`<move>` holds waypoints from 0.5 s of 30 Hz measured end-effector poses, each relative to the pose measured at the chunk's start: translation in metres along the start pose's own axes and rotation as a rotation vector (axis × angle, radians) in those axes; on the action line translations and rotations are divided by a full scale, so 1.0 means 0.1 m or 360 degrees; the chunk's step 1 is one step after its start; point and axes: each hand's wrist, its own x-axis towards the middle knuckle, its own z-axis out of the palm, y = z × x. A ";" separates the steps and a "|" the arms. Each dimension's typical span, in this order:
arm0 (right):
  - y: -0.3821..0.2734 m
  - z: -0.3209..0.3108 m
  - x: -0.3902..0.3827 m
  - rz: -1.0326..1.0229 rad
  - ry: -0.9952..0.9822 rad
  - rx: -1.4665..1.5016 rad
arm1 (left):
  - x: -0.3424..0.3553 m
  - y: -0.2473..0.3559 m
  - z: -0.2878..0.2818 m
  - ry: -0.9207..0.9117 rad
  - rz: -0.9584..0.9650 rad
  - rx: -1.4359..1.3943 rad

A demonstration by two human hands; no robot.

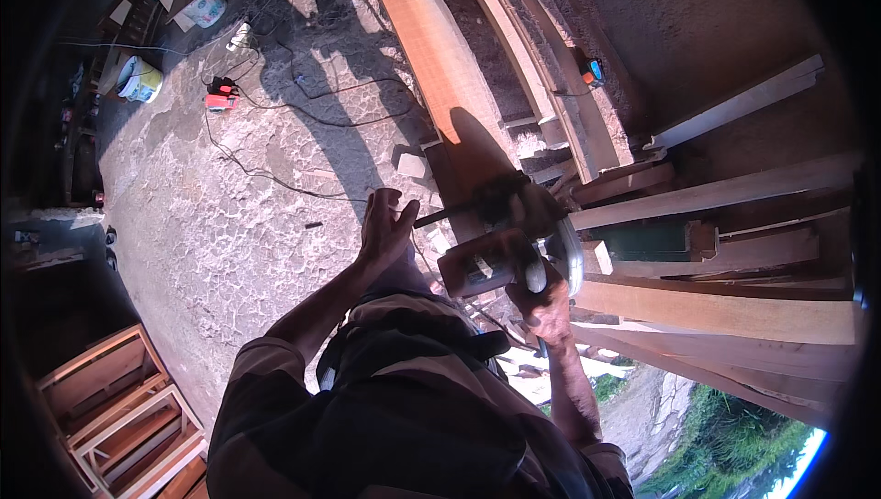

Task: The person plugs in a circular saw, then cuts a long wooden plank on a workbench. After cutting, they unplug the saw, move the cut piece aside, and retrieve a hand saw from a shelf.

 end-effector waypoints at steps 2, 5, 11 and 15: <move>-0.02 0.01 0.06 0.0111 0.0014 0.0072 | -0.46 0.07 0.03 -0.0552 -0.0650 -0.0274; -0.05 0.05 0.12 0.0096 -0.0006 -0.0013 | -0.90 0.21 0.13 -0.1082 -0.0298 -0.0578; 0.01 0.08 0.32 0.0098 0.0024 -0.0003 | -0.79 0.30 0.33 -0.0823 -0.0623 -0.0965; 0.03 0.13 0.39 0.0069 0.0050 -0.0126 | -0.74 0.30 0.28 -0.0743 -0.0697 -0.0927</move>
